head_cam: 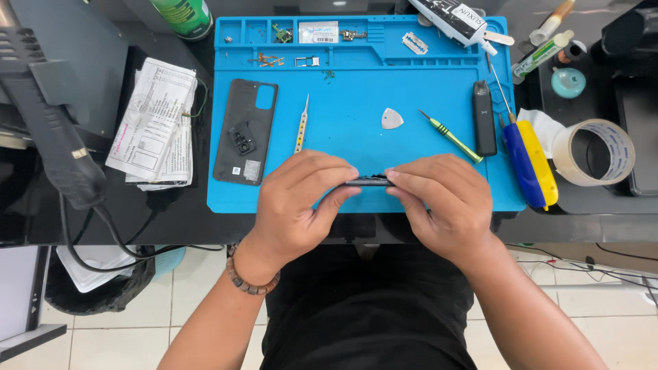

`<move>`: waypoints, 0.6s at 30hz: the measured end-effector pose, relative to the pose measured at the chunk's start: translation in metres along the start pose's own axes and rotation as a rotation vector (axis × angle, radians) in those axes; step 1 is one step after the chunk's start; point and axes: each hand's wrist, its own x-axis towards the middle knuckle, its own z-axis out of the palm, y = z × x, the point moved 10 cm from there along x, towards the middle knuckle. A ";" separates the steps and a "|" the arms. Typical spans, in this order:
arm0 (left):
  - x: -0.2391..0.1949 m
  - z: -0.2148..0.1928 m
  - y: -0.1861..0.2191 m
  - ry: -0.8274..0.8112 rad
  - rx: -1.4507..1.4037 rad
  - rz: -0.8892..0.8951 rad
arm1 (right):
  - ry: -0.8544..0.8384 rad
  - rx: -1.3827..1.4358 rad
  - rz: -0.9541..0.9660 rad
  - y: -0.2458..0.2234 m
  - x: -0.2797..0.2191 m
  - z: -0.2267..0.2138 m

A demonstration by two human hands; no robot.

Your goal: The person works on a disassembled smartphone motherboard, connecting small ribbon cables and components by hand. They handle the motherboard, a phone frame, and various small parts on a blue work mat, occasionally using a screwdriver and a plastic pry tool.

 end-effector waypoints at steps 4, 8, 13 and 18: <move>0.009 -0.003 0.018 0.004 0.017 0.038 | -0.015 0.017 0.009 -0.006 0.004 0.000; 0.013 -0.001 0.036 0.026 0.039 0.133 | 0.044 0.064 -0.019 -0.016 0.013 -0.006; 0.012 -0.001 0.043 0.043 0.083 0.147 | 0.077 0.092 -0.053 -0.017 0.009 -0.008; 0.013 0.001 0.044 -0.095 0.071 0.060 | 0.118 0.187 0.039 -0.007 0.000 -0.010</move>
